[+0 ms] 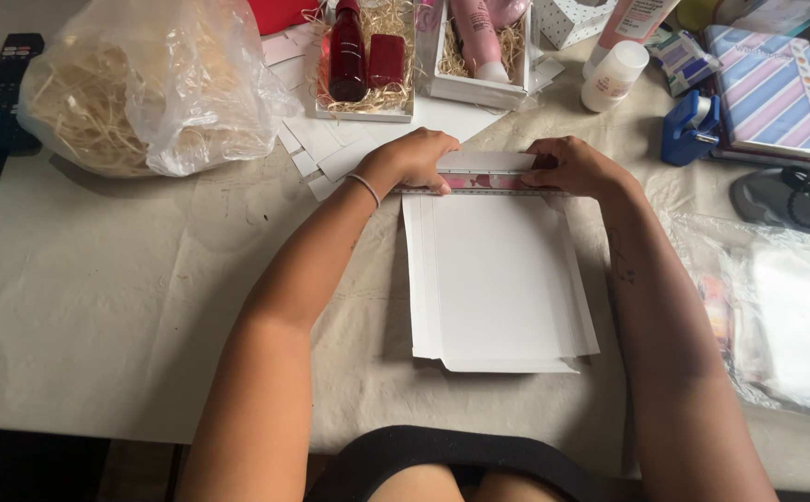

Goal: Folding a white cardboard box using a ruler to assist with making precise creases

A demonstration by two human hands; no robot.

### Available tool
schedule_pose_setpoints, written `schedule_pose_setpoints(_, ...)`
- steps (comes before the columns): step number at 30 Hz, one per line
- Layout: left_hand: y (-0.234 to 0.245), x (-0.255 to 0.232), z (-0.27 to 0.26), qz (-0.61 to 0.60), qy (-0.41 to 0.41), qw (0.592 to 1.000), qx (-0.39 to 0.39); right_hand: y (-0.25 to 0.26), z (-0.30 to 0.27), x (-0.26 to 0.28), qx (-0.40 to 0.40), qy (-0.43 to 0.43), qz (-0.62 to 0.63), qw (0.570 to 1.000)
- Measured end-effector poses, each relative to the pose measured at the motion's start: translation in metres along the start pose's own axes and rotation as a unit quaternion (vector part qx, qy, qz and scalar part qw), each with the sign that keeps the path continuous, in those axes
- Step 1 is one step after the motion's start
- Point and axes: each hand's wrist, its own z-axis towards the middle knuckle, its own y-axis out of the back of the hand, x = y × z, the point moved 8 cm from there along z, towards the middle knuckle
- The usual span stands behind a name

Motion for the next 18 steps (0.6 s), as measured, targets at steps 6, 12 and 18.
schedule_pose_setpoints(6,0.001,-0.015,-0.002,0.073,0.036,0.996,0.026,0.006,0.003,0.004,-0.008,0.025,-0.030,0.999)
schedule_pose_setpoints(12,-0.012,-0.003,0.028,0.130,0.040,0.991,0.017,0.004,0.009,0.043,-0.008,0.133,-0.071,0.988)
schedule_pose_setpoints(18,0.006,-0.027,-0.014,0.067,0.004,0.997,-0.022,0.005,-0.012,0.052,0.007,0.052,0.006,0.999)
